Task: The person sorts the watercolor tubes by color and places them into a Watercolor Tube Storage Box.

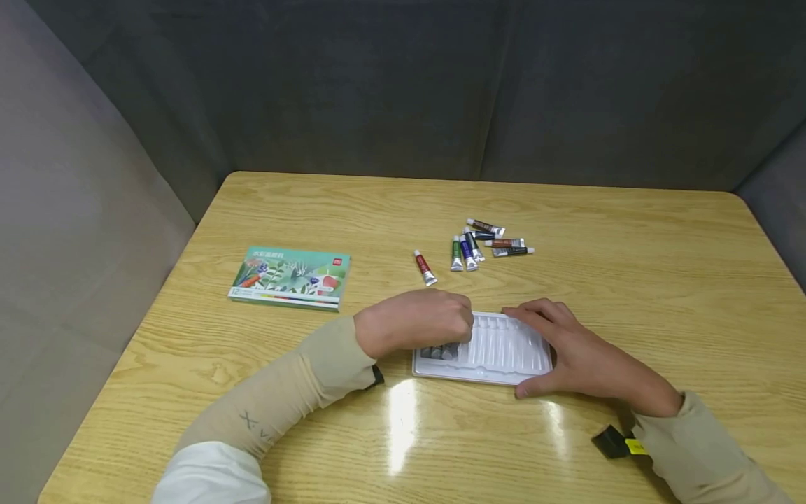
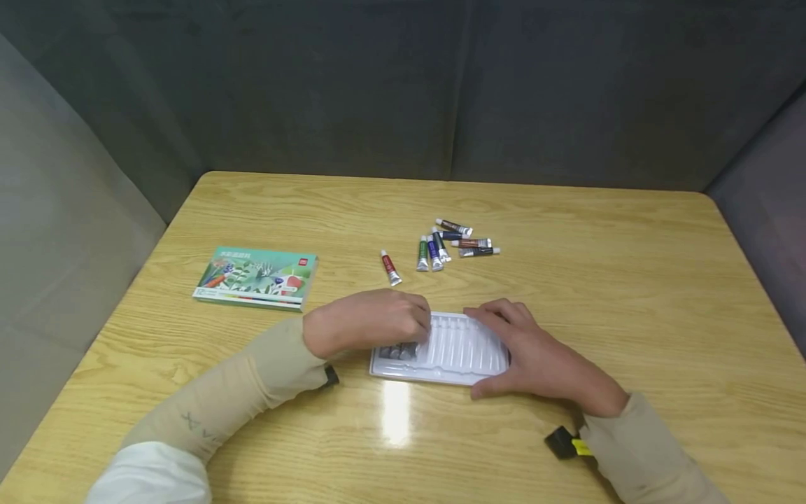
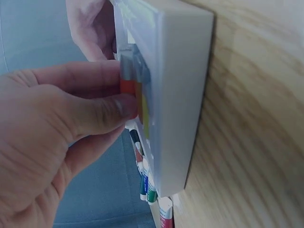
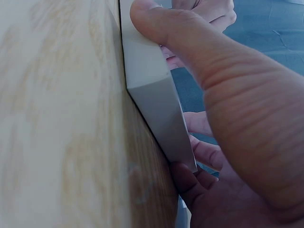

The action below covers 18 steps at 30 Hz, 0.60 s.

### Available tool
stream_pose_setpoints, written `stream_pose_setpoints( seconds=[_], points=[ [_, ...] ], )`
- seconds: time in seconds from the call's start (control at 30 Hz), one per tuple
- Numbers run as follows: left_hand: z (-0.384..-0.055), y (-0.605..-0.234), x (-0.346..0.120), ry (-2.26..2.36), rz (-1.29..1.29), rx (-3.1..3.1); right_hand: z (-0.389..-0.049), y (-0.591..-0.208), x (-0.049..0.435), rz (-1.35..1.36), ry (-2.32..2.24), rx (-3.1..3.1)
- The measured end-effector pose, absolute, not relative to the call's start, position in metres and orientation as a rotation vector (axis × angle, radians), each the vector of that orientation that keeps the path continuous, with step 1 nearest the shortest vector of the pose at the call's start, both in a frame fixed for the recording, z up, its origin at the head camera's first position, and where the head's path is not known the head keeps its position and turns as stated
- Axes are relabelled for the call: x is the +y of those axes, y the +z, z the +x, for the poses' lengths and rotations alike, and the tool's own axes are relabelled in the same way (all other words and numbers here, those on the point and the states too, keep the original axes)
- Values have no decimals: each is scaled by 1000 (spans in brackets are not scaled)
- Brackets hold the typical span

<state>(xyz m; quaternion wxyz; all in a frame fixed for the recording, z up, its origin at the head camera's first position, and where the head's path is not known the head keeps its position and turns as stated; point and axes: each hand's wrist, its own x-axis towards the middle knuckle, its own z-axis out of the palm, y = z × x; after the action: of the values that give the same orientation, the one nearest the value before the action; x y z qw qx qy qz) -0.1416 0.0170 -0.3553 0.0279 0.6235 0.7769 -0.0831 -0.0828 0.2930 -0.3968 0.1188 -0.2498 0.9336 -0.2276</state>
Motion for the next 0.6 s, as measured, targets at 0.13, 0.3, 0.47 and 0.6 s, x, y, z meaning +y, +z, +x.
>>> stream_pose_setpoints(
  seconds=[0.13, 0.3, 0.47, 0.6],
  points=[
    [-143, -355, 13, -178, 1900, 2392, -83, -397, 293, -734, -659, 2728],
    [-146, -356, 9, -102, 1905, 2374, -84, -396, 293, -730, -659, 2731],
    [-147, -358, 9, -30, 1905, 2347, -83, -396, 293, -731, -662, 2727],
    [-146, -359, 10, 8, 1881, 2327, -83, -396, 293, -741, -665, 2732]
  ],
)
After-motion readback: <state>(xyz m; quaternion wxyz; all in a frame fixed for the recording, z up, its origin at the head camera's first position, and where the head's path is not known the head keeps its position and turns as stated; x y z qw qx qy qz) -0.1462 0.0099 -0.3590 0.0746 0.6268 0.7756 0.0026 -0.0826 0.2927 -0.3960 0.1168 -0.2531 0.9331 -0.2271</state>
